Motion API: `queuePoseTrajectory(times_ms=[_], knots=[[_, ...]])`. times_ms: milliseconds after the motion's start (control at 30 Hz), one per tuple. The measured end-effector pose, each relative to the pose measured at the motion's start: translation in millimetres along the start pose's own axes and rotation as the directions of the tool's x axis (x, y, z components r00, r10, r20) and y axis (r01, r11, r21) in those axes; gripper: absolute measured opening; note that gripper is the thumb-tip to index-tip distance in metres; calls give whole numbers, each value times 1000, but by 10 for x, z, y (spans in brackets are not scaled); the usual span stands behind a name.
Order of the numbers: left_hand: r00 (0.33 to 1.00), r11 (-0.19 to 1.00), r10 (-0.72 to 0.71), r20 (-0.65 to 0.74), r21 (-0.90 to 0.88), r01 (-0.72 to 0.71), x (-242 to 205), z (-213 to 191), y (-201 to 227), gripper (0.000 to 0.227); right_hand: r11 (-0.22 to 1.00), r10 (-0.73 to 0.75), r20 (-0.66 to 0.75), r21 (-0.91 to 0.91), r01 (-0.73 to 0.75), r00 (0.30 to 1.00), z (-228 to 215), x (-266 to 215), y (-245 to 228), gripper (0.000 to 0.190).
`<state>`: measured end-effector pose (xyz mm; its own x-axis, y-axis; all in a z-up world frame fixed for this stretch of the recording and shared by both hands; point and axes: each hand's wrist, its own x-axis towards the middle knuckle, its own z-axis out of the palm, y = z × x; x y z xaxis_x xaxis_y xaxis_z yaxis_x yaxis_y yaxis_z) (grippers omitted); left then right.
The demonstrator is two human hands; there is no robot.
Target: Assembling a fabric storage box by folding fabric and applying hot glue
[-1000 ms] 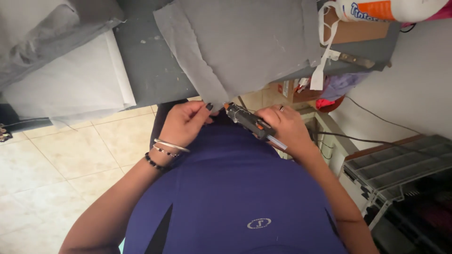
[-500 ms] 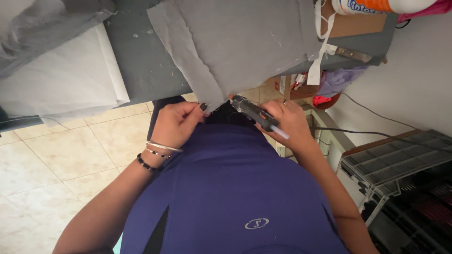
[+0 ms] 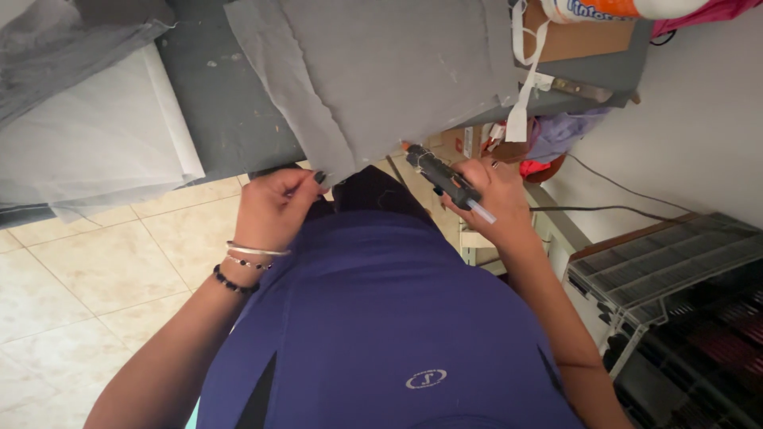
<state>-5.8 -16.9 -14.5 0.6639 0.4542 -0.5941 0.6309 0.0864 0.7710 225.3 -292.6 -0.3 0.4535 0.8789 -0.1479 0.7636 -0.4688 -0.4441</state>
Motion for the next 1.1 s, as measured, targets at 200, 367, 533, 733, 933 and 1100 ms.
queuePoseTrajectory(times_ms=[200,367,533,733,933,1100], knots=[[998,993,35,-48,114,-29,8,-64,-26,14,998,43,-58,-48,-46,997,-19,-126,274,38],[997,994,14,-82,113,-5,-28,-170,0,12,994,102,-101,-17,-105,990,-115,-159,342,37],[993,995,25,-114,103,-13,-10,-209,-28,13,992,119,-162,-19,-123,980,-284,-180,344,36],[986,997,64,-155,53,-57,-51,-216,36,16,975,219,-188,72,-209,957,-352,-287,533,35],[983,998,60,-175,-5,-62,-83,-209,79,18,977,212,-186,1,-215,959,-266,-467,896,40],[973,993,80,-216,102,-59,-84,-244,92,19,985,153,-126,-66,-162,980,-607,-533,1035,27]])
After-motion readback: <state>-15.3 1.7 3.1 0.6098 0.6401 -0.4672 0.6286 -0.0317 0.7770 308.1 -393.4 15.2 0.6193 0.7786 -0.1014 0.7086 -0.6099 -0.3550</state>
